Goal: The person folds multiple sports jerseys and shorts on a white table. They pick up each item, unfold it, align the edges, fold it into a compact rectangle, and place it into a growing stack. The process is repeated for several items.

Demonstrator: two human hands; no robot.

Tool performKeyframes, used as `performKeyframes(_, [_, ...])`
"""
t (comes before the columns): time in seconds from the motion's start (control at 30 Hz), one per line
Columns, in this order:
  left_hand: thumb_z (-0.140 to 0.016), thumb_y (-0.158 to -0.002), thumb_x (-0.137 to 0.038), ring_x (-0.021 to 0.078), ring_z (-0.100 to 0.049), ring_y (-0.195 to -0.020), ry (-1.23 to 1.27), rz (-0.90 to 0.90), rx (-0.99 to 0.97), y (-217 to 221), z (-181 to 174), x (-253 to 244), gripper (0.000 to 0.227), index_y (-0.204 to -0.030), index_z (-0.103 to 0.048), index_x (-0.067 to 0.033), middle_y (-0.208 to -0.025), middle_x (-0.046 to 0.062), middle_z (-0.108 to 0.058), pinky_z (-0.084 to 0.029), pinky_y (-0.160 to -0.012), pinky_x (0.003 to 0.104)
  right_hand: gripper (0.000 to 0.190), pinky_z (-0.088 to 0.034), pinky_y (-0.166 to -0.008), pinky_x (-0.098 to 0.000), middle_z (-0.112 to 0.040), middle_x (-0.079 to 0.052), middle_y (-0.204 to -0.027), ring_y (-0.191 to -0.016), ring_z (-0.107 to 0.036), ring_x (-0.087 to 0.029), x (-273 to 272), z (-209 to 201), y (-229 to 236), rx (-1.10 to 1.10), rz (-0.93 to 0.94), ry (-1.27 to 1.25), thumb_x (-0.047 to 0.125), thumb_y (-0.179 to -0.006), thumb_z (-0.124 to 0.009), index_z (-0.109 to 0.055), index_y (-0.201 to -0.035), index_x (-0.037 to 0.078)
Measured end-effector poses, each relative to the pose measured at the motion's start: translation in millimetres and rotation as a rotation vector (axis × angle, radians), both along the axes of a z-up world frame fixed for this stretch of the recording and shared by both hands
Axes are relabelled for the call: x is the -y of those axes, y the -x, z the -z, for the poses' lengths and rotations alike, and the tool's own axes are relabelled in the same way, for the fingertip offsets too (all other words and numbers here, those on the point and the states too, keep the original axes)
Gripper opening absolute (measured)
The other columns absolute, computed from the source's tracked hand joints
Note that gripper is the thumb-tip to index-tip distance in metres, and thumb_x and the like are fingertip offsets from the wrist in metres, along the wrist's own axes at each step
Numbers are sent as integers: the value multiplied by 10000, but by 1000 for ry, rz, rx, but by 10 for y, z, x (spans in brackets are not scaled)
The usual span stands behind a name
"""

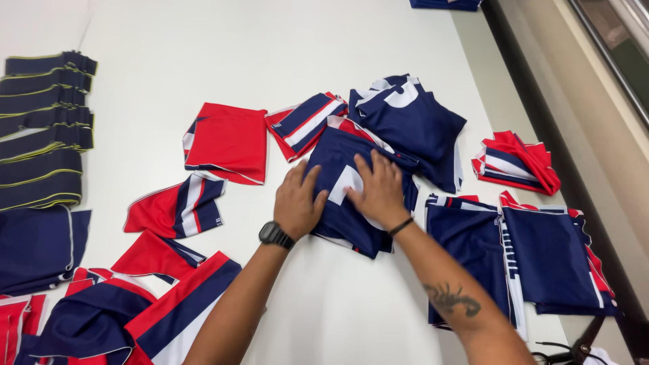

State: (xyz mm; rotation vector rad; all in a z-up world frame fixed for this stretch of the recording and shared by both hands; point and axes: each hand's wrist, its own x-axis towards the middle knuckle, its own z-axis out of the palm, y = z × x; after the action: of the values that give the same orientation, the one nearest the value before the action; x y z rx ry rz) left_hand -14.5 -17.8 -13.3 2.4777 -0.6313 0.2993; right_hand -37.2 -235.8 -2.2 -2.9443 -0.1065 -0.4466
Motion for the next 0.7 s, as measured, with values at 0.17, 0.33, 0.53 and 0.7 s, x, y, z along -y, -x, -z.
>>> performKeyframes(0.17, [-632,-909,-483,417,-353,-1449,-230,197,14,-482,365,391,626,-1469,-521,-227,-1629,122,-341,-301,-1119,601,917,-227,-1139,-620,-252,-303,-1592,-1470,-243,-483,49,444,283,-188,290,-51,695,-815,-686,-445,-1523,164])
performKeyframes(0.33, [-631,-871,-601,425,-339,-1443,-311,155,-170,-484,377,518,733,-1483,-498,-221,-1619,143,-321,-335,-1108,598,886,-227,-1143,-616,-271,-294,-1593,-1474,-245,-496,411,589,255,-187,137,-114,670,-823,-679,-452,-1531,188])
performKeyframes(0.53, [-652,-839,-624,438,-454,-1324,-355,3,-259,242,171,238,846,-1481,-487,-99,-1559,243,-372,-444,-990,576,805,-332,-1149,-544,-398,-306,-1551,-1409,-385,-488,578,648,269,-64,-281,-70,541,-806,-711,-524,-1486,153])
performKeyframes(0.7, [-634,-865,-638,404,-509,-1241,-296,-76,-318,1168,19,-62,851,-1448,-524,-28,-1446,264,-481,-479,-909,501,694,-392,-1161,-509,-475,-286,-1527,-1395,-466,-466,590,715,454,37,-269,-212,421,-904,-687,-541,-1477,59])
